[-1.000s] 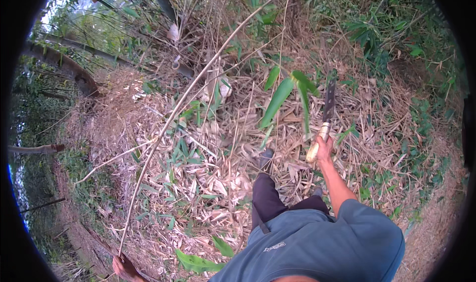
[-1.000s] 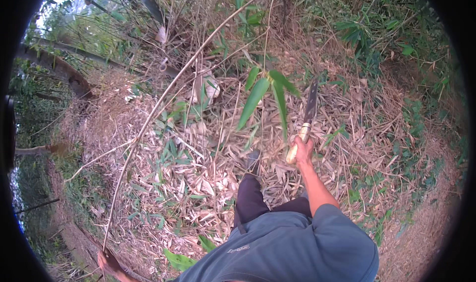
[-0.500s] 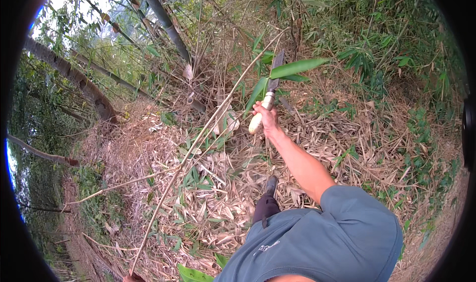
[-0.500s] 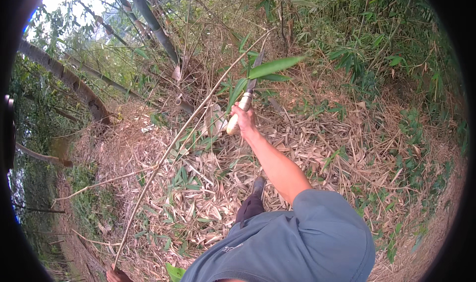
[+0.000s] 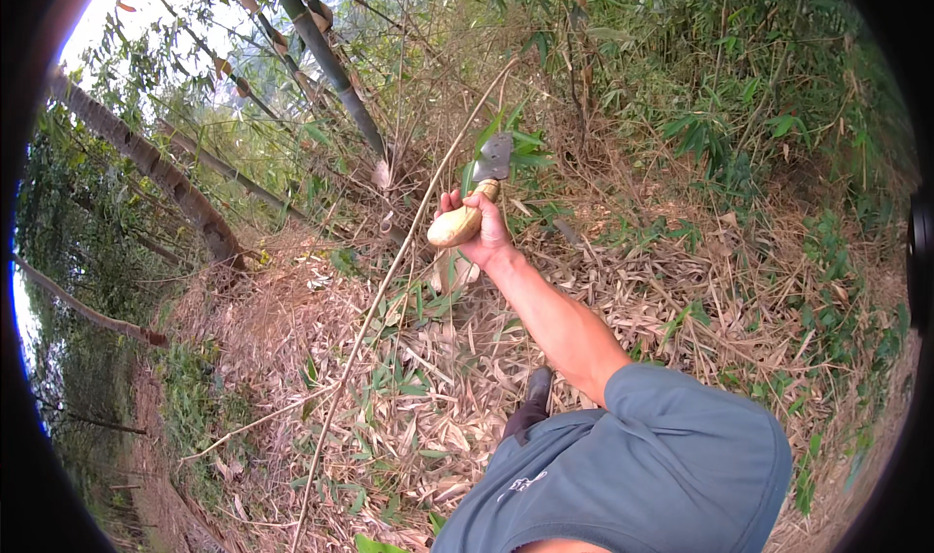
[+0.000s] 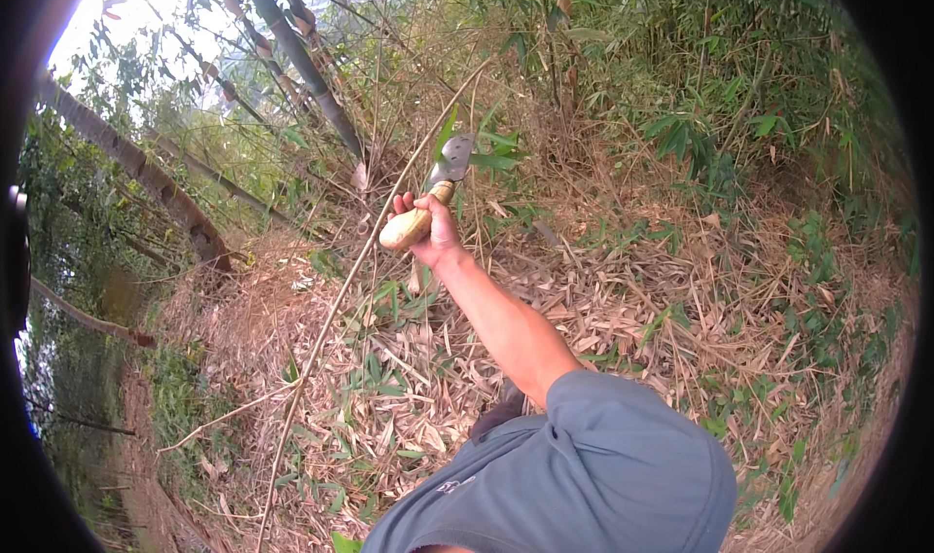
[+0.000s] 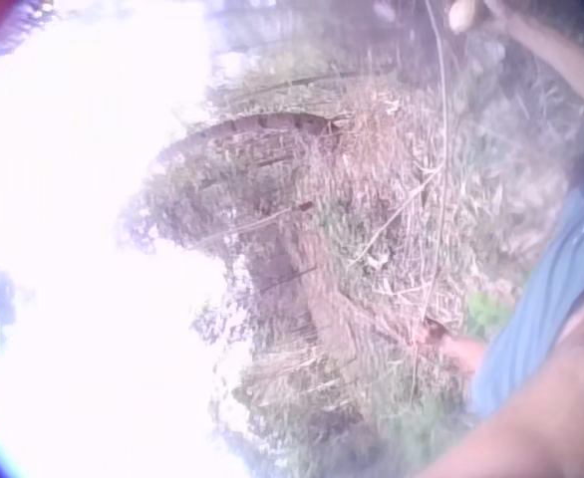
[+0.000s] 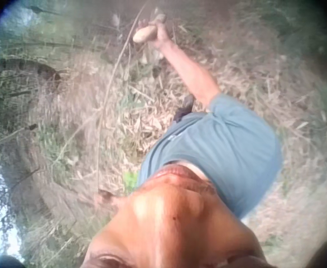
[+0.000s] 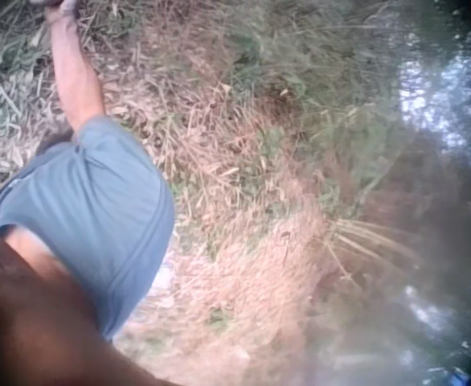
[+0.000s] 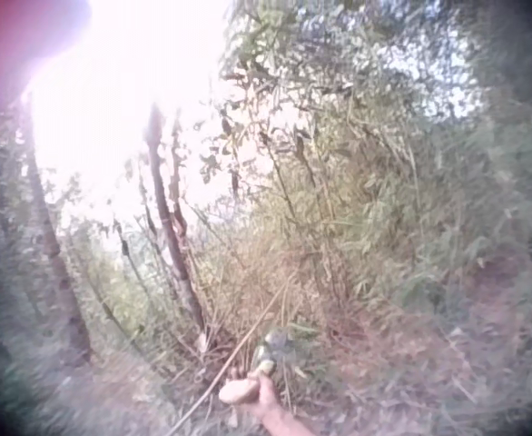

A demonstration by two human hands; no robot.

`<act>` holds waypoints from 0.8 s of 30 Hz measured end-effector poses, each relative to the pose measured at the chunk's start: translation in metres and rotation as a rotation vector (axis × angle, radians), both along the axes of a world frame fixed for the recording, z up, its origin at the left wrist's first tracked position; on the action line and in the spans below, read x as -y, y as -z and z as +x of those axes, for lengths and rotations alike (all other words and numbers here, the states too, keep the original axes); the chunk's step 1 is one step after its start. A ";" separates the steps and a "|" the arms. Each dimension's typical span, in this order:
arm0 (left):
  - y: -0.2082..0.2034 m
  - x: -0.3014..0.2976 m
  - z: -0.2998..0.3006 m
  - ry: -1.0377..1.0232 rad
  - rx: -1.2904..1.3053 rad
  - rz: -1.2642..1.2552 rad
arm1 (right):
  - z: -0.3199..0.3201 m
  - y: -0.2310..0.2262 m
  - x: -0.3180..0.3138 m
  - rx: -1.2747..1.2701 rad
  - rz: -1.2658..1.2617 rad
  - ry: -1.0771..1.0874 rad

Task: The person uses a machete to cut bamboo stalks and branches in a wooded area. They repeatedly select stalks, chop them, and drop the cut pieces on the ground.

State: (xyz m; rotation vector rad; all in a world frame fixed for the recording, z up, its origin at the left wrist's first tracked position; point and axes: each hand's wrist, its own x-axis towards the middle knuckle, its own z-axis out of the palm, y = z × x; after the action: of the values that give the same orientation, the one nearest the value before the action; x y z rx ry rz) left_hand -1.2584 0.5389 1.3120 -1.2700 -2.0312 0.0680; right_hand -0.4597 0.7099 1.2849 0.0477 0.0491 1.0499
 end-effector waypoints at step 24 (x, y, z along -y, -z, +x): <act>0.159 0.012 0.049 -0.115 0.255 0.146 | -0.039 -0.023 0.077 0.244 -0.141 0.049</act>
State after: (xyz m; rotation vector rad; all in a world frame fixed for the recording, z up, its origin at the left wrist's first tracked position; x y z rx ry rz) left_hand -1.2095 0.5270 1.1525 -1.1165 -2.2796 -0.1947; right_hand -0.4983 0.6333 1.3081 -0.2062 -0.0984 0.9949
